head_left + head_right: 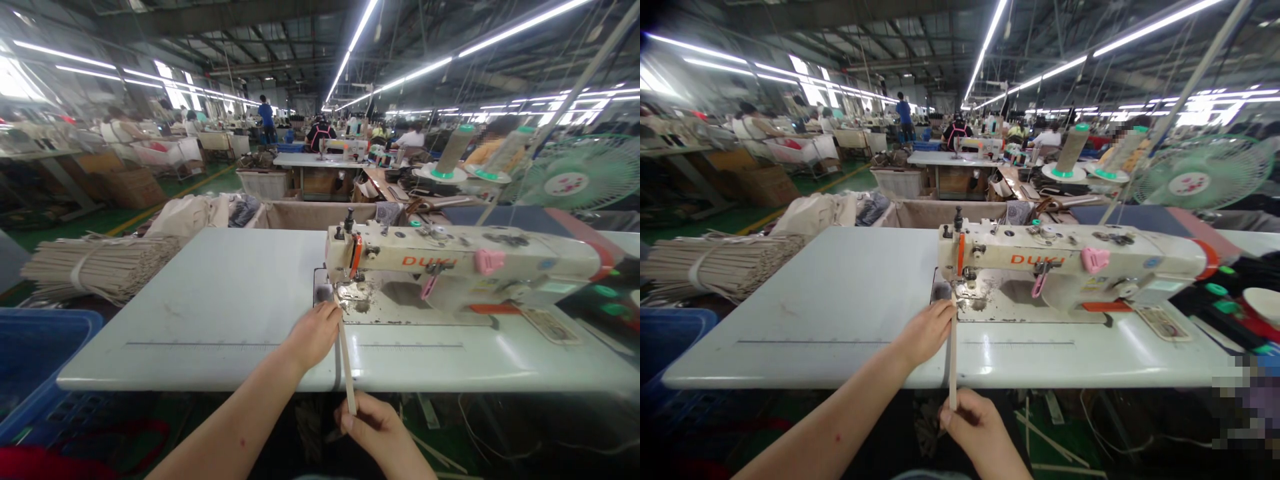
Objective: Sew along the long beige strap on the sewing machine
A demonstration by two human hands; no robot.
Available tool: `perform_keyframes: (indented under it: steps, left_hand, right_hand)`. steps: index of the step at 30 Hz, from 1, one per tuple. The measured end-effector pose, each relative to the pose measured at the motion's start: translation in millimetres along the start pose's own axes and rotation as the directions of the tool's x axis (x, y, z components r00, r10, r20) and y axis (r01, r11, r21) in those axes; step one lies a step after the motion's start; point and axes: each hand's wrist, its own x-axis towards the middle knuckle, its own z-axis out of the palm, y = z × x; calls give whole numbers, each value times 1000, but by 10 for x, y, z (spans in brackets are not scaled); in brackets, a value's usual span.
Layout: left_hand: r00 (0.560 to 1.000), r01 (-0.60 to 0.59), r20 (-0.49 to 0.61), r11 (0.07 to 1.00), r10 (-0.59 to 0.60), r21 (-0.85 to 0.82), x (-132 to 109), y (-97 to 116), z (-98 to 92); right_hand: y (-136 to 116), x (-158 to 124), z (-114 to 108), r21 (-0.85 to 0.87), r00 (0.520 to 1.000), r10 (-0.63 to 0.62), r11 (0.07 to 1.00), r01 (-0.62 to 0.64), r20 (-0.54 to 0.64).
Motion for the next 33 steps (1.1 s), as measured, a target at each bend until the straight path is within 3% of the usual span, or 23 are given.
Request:
perform_keyframes:
  steps: [4,8,33]
  left_hand:
    - [1000,11,-6,1000,-11,-5,3,-5,27]
    - [1000,28,-1,999,-28,-22,1,-6,29]
    - [1000,15,7,1000,-15,-26,-6,-14,4]
  right_hand:
    - [-74,-1,31,70,996,41,997,-36,-77]
    - [-163,-34,76,216,987,147,968,-128,-71]
    - [-231,-108,73,215,979,198,959,-182,-51]
